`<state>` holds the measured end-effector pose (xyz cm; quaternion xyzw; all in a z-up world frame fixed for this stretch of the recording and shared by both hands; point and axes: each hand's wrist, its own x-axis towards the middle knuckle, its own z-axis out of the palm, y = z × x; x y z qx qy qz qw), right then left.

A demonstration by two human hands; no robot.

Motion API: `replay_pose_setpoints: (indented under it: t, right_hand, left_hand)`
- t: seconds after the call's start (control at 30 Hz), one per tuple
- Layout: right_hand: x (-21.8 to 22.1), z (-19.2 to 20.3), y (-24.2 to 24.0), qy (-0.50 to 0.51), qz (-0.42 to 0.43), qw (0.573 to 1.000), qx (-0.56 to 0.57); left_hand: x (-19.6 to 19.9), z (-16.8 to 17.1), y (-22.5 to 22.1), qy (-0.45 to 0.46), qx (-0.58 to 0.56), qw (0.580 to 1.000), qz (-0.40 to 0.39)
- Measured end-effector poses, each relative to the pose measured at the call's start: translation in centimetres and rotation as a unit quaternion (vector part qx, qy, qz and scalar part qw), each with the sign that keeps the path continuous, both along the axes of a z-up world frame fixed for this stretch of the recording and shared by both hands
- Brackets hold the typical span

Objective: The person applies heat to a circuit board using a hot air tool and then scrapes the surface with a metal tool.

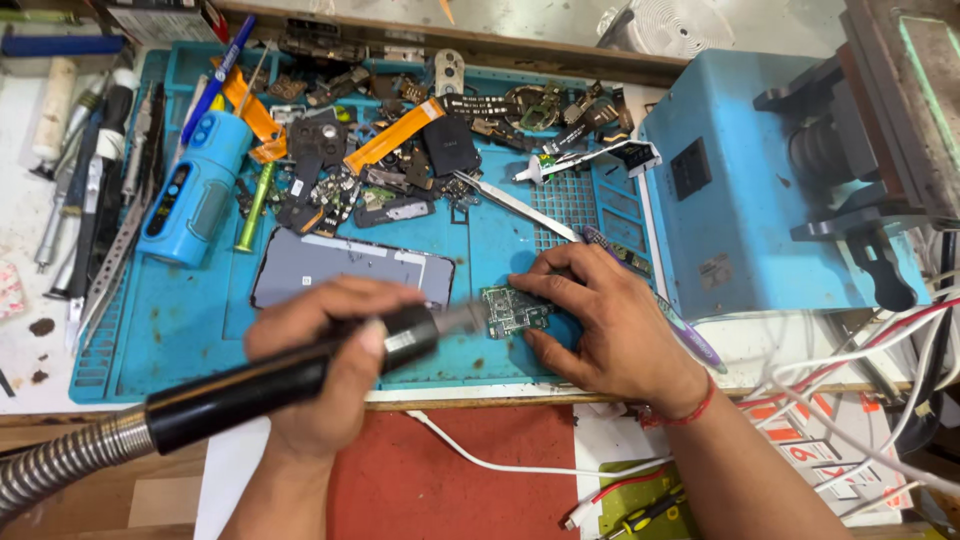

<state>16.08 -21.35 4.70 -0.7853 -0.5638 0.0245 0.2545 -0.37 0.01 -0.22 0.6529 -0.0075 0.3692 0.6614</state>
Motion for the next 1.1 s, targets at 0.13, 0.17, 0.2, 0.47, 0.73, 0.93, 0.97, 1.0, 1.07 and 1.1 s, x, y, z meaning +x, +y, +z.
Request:
replay_pose_setpoints:
  t: [0.13,0.17,0.2,0.47,0.73,0.93,0.97,1.0,1.07,1.1]
  right_hand:
    - [-0.2,-0.1,0.0,0.005,-0.006,1.000,-0.009]
    - [-0.1,-0.1,0.0,0.004,-0.003,1.000,-0.010]
    - [-0.1,0.0,-0.1,0.002,-0.001,1.000,-0.010]
    - [-0.2,-0.1,-0.1,0.004,-0.008,1.000,-0.012]
    - [-0.2,0.0,-0.1,0.010,-0.017,1.000,-0.021]
    - [-0.2,0.0,-0.1,0.010,-0.027,1.000,-0.007]
    - [-0.1,-0.1,-0.1,0.007,-0.026,1.000,-0.002]
    - [0.0,-0.2,-0.2,0.005,-0.024,1.000,0.002]
    - [0.1,-0.3,0.0,-0.016,-0.017,1.000,0.014]
    - [0.1,-0.2,0.1,-0.028,-0.013,0.999,0.021]
  left_hand:
    - [0.0,-0.1,-0.1,0.034,0.026,0.999,0.008]
    - [0.2,-0.1,-0.3,0.048,0.020,0.998,0.038]
    - [0.3,0.0,-0.4,0.062,0.013,0.996,0.068]
    - [0.1,-0.3,-0.2,0.016,-0.010,1.000,-0.006]
    - [0.2,0.3,-0.3,0.049,0.041,0.998,0.001]
    - [0.2,-0.1,-0.3,0.039,-0.035,0.999,0.010]
    - [0.2,-0.3,-0.1,0.035,-0.004,0.999,-0.003]
    - [0.2,-0.4,0.1,0.031,0.028,0.999,-0.016]
    - [0.2,-0.8,-0.2,0.034,-0.013,0.999,-0.011]
    - [0.3,-0.8,-0.2,0.035,-0.032,0.999,-0.008]
